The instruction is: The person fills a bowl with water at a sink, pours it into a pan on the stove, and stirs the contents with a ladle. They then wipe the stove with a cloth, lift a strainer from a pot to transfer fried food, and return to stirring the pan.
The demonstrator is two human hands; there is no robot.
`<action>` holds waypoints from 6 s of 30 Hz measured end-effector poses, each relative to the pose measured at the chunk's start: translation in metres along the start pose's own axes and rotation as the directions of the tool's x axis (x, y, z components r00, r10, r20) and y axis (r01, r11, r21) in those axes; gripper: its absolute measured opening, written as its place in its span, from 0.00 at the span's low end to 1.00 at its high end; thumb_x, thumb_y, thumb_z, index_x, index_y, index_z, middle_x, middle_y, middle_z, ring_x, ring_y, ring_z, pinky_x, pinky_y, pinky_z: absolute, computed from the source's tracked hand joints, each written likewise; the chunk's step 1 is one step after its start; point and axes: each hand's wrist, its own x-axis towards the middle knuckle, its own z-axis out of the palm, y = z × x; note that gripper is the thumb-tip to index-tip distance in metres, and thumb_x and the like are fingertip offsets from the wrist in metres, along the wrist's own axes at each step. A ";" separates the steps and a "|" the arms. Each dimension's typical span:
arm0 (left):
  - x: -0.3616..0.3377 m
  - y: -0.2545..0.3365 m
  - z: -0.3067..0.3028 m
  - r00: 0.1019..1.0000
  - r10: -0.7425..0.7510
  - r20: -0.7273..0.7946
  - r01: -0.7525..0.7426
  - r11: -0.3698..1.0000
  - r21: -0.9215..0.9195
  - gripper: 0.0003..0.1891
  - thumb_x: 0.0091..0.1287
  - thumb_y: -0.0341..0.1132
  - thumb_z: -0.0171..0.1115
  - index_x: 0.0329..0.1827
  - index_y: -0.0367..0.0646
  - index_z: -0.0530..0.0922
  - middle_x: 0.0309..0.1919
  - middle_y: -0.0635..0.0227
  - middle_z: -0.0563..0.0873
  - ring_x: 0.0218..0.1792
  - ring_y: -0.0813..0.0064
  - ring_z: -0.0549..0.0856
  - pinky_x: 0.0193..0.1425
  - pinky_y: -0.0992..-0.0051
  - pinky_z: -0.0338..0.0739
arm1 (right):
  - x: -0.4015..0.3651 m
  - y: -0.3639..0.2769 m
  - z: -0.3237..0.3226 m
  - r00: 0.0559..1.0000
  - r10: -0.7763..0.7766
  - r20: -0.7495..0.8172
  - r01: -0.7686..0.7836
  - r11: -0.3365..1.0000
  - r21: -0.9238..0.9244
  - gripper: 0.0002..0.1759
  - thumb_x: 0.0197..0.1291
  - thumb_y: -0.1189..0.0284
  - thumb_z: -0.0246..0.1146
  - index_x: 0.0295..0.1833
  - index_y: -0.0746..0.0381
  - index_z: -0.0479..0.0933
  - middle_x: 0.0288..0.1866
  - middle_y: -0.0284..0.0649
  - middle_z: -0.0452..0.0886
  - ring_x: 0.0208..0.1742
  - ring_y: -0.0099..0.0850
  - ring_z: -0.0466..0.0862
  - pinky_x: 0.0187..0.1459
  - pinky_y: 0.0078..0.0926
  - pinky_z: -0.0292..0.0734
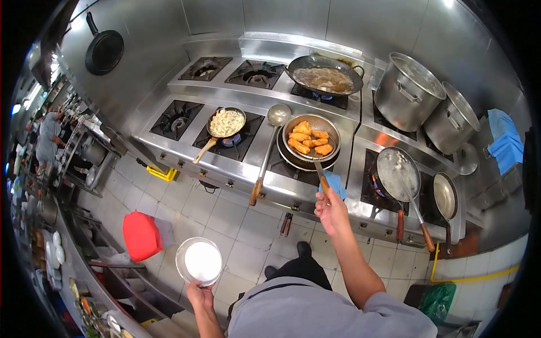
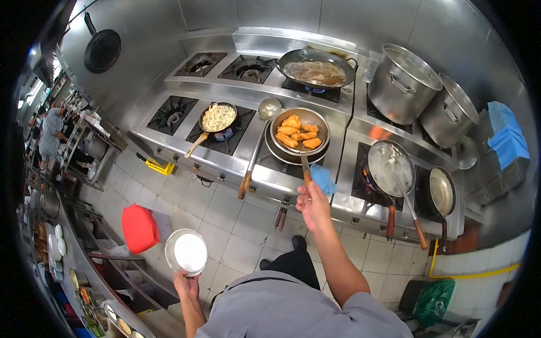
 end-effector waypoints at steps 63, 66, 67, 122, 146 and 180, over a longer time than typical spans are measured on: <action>-0.191 -0.107 -0.035 0.942 0.115 -0.317 -0.197 0.950 -0.243 0.34 0.53 0.24 0.47 0.69 0.47 0.64 0.60 0.57 0.76 0.47 0.54 0.83 0.32 0.57 0.84 | 0.041 -0.067 -0.087 0.879 0.423 0.219 -0.367 0.895 -0.253 0.15 0.72 0.63 0.61 0.60 0.54 0.72 0.28 0.28 0.72 0.22 0.19 0.68 0.23 0.19 0.60; -0.215 -0.124 -0.040 0.940 0.132 -0.314 -0.214 0.946 -0.244 0.34 0.52 0.24 0.47 0.69 0.47 0.65 0.58 0.58 0.76 0.45 0.55 0.83 0.30 0.58 0.83 | 0.039 -0.083 -0.100 0.863 0.443 0.244 -0.371 0.883 -0.288 0.15 0.71 0.64 0.62 0.60 0.54 0.73 0.28 0.28 0.72 0.21 0.19 0.68 0.23 0.19 0.60; -0.223 -0.128 -0.039 0.937 0.136 -0.322 -0.221 0.945 -0.243 0.34 0.52 0.24 0.47 0.69 0.47 0.65 0.58 0.58 0.76 0.45 0.55 0.83 0.30 0.58 0.83 | 0.038 -0.087 -0.104 0.855 0.451 0.257 -0.370 0.877 -0.306 0.15 0.71 0.64 0.62 0.60 0.54 0.73 0.28 0.28 0.72 0.21 0.19 0.68 0.23 0.19 0.59; -0.725 -0.412 -0.189 0.278 0.032 -0.960 -0.815 0.538 -0.218 0.41 0.54 0.19 0.44 0.77 0.49 0.55 0.64 0.50 0.72 0.55 0.45 0.82 0.39 0.46 0.87 | -0.593 0.244 -0.014 -0.611 0.792 -0.013 0.119 0.076 -0.990 0.17 0.75 0.66 0.55 0.65 0.58 0.71 0.26 0.27 0.71 0.16 0.15 0.62 0.18 0.17 0.56; -0.763 -0.466 -0.156 0.048 -0.158 -0.986 -0.928 0.359 -0.103 0.35 0.54 0.21 0.45 0.70 0.43 0.61 0.55 0.48 0.78 0.43 0.48 0.87 0.30 0.54 0.89 | -0.742 0.381 -0.048 -0.477 0.505 0.719 0.826 0.537 0.170 0.14 0.69 0.68 0.51 0.54 0.62 0.74 0.41 0.56 0.85 0.44 0.56 0.85 0.48 0.55 0.79; -0.421 -0.195 -0.109 0.844 0.189 -0.503 -0.331 0.920 -0.209 0.31 0.50 0.26 0.49 0.63 0.38 0.71 0.48 0.55 0.80 0.35 0.57 0.84 0.24 0.64 0.85 | 0.059 -0.025 -0.032 0.917 0.291 0.273 -0.229 0.944 -0.236 0.13 0.70 0.54 0.62 0.47 0.49 0.71 0.32 0.32 0.80 0.26 0.26 0.74 0.26 0.25 0.68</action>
